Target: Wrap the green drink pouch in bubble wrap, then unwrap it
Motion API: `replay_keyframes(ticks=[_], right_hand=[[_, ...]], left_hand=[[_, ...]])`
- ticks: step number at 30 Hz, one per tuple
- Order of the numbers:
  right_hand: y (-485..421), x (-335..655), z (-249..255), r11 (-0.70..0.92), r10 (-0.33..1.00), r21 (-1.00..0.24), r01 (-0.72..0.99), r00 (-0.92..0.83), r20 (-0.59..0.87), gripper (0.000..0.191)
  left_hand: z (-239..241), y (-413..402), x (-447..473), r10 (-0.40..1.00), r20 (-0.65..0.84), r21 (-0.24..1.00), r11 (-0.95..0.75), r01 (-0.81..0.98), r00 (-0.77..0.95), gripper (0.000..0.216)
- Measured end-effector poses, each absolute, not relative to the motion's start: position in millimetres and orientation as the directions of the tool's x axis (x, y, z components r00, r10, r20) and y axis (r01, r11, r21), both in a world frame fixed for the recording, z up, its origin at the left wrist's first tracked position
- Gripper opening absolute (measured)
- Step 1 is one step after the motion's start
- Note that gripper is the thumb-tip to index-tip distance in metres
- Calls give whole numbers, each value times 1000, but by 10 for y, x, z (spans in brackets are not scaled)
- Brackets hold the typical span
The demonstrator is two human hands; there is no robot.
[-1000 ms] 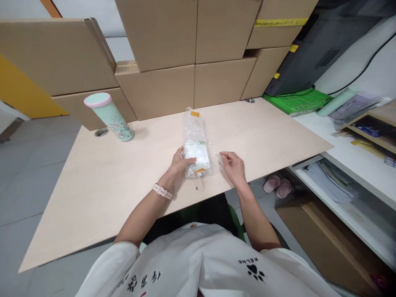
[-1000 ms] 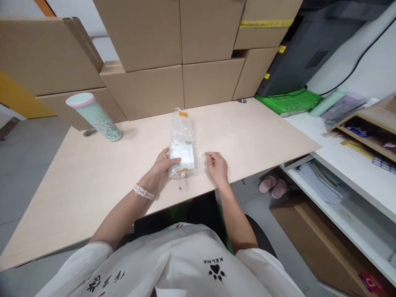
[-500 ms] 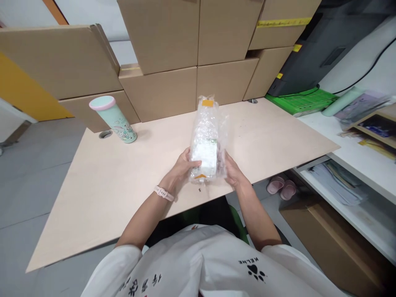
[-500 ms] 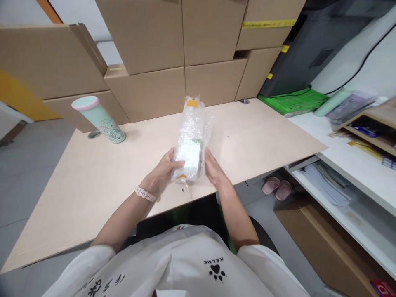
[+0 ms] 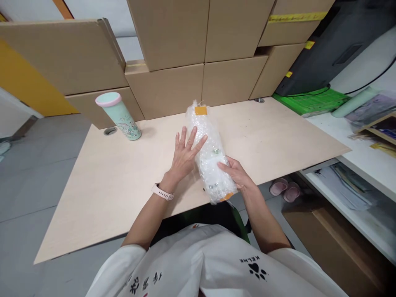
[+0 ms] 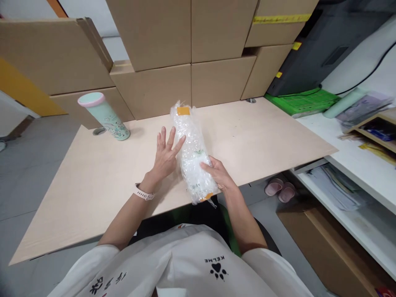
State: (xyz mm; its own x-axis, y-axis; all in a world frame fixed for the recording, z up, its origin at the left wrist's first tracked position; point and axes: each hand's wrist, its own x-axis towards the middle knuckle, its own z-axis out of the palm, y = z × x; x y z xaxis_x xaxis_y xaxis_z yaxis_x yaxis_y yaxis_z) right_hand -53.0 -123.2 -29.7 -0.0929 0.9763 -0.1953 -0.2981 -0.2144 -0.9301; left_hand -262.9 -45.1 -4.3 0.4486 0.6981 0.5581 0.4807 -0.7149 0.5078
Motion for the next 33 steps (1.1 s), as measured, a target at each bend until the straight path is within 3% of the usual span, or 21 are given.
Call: replay_keyframes(ticks=[2,5,9,11,13,17,21,25,27,30,33], right_hand=[[-1312,-465,-235,-244,961,-933,-265,-193,-196,51],[-1383,-366,-152,-232,952,-946,-228,-253,-173,49],[-1425,-326,-51,-146,975,-968,-205,-193,-107,42],[-1435,-373,3,-80,992,-973,-214,-109,-58,39],[-1430,-455,56,-4,1000,-975,-222,-3,-4,37],[-1349,-651,122,169,966,-976,-134,220,137,30],[-1226,-803,108,232,902,-967,104,348,253,29],[-1156,-810,112,108,850,-893,436,426,310,35],[-1131,-738,133,70,816,-853,516,463,347,49],[-1095,-613,150,130,909,-934,332,336,246,89],[-1078,-587,114,55,998,-998,-42,6,55,90]], left_hand=[[-21,-460,-2626,655,545,404,-752,521,524,65],[2,-517,-2587,652,507,419,-758,499,564,63],[72,-612,-2561,694,385,704,-647,292,608,60],[133,-662,-2566,731,286,883,-452,127,619,58],[200,-702,-2574,757,182,979,-200,-43,628,63],[255,-746,-2548,732,107,944,138,-300,673,72],[145,-787,-2439,793,83,935,147,-323,603,80],[19,-787,-2355,868,13,904,202,-377,496,75],[1,-754,-2360,896,7,880,205,-429,443,69],[11,-700,-2395,909,-34,864,235,-445,415,60],[-2,-676,-2404,915,-64,882,239,-406,399,54]])
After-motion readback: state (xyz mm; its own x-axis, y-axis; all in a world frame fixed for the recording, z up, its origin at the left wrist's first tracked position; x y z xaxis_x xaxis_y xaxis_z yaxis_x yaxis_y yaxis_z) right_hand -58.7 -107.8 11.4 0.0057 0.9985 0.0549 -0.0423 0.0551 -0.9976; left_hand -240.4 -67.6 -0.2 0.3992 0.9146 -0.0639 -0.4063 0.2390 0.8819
